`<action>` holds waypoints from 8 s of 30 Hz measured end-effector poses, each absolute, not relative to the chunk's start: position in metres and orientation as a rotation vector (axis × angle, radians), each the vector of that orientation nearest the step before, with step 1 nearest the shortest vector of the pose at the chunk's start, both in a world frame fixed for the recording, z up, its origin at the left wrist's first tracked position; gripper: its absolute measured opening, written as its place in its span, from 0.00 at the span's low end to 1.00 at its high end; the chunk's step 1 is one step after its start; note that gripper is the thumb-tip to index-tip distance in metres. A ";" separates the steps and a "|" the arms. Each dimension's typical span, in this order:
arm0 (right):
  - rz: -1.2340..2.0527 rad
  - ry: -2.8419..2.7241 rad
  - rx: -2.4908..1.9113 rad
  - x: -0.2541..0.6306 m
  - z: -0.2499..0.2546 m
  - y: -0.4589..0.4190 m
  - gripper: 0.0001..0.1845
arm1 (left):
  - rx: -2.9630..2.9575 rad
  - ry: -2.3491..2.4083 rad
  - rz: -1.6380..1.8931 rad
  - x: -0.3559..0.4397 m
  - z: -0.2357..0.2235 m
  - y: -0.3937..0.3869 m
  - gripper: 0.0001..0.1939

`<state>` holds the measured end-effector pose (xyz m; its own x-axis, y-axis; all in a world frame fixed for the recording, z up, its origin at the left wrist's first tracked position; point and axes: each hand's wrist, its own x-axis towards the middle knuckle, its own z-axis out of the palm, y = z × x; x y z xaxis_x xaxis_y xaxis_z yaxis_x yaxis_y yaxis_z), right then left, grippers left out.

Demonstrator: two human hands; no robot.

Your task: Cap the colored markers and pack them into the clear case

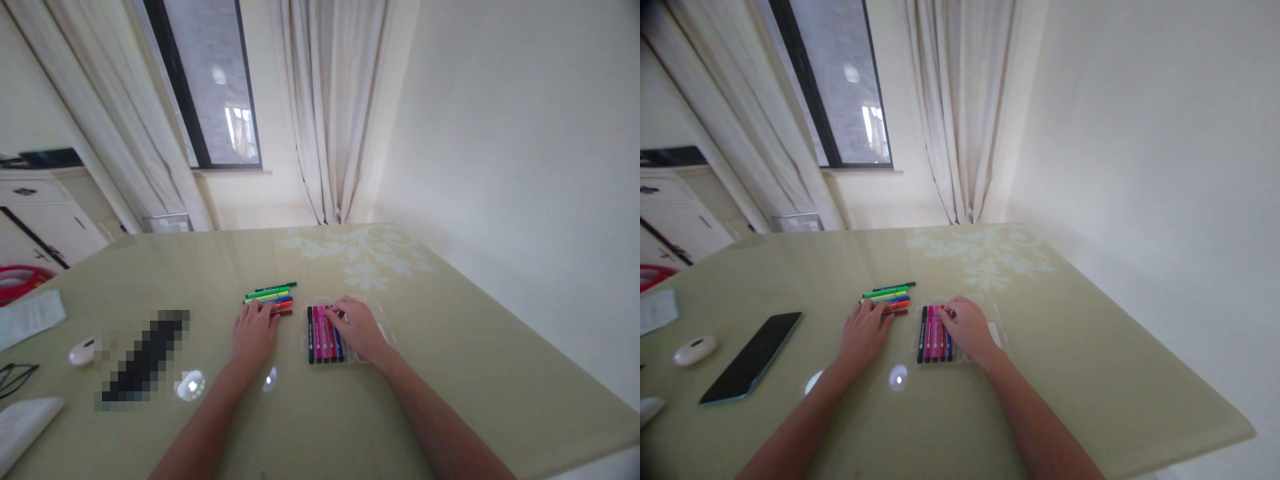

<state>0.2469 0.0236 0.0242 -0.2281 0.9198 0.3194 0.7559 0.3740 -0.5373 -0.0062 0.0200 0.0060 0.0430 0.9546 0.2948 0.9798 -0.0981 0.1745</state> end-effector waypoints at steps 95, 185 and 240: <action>0.684 -1.936 -1.464 0.283 0.021 0.038 0.12 | -2.774 -1.591 -0.967 0.040 0.010 -0.008 0.17; 0.656 -1.839 -1.469 0.261 0.034 0.029 0.09 | -2.335 -2.129 -1.030 0.003 0.006 0.021 0.11; 0.473 -1.899 -1.521 0.273 0.022 0.039 0.07 | -2.466 -1.743 -0.977 0.018 0.010 0.009 0.20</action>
